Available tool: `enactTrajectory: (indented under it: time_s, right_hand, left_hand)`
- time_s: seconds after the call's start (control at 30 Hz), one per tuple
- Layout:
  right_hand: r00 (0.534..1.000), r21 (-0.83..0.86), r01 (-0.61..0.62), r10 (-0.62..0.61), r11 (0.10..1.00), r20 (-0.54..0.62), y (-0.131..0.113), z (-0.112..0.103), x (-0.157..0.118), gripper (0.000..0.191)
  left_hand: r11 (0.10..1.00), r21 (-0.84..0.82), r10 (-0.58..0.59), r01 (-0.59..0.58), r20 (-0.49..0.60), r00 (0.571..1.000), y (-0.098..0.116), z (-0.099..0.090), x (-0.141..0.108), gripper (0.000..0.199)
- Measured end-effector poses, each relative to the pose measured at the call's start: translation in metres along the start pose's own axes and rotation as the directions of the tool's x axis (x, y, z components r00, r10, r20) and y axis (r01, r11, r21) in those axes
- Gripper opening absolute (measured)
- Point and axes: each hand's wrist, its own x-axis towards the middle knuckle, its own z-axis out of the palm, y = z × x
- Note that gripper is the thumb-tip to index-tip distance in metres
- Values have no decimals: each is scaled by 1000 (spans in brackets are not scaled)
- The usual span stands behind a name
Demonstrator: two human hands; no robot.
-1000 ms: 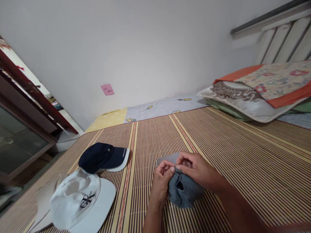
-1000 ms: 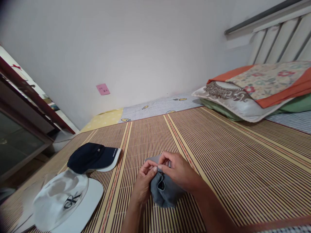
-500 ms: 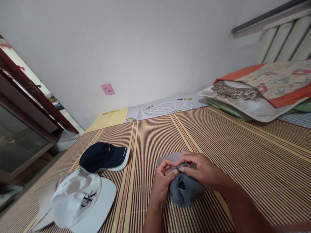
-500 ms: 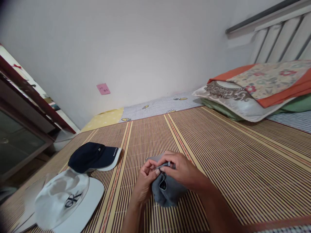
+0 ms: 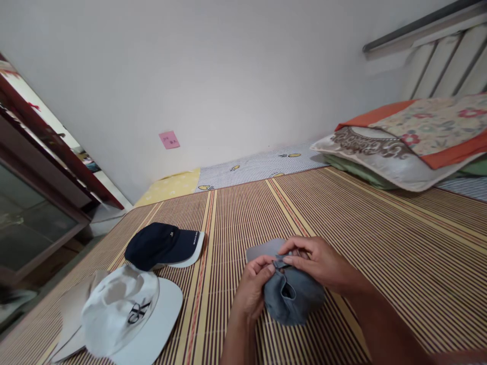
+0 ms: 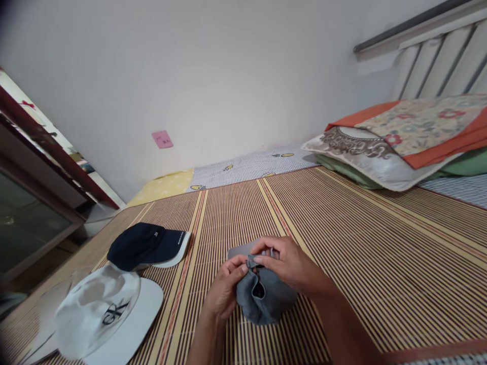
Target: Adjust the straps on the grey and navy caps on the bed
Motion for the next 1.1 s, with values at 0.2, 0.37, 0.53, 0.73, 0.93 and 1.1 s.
enactTrajectory:
  time_s: [0.2,0.37,0.53,0.73,0.93,1.1]
  right_hand:
    - [999,49,-26,24,998,43,-7,2,-1,11]
    - [1000,-39,-11,11,999,9,-10,3,-2,13]
    - [1000,-132,18,-17,991,9,-11,3,-2,12]
    - [1000,-173,12,-15,985,-18,-9,5,-2,13]
    - [1000,-187,24,-25,982,-3,-9,5,0,13]
    - [1000,-206,17,-17,978,5,-9,4,0,13]
  left_hand:
    - [1000,-11,25,-24,37,999,-1,2,0,31]
    - [999,11,42,-42,-6,999,-2,2,0,32]
    - [997,-6,77,-77,-39,996,-3,3,2,36]
    - [995,22,95,-95,-19,995,-2,4,2,33]
    - [995,41,88,-87,-23,996,-1,5,0,34]
    - [995,54,87,-85,-24,996,-2,6,0,34]
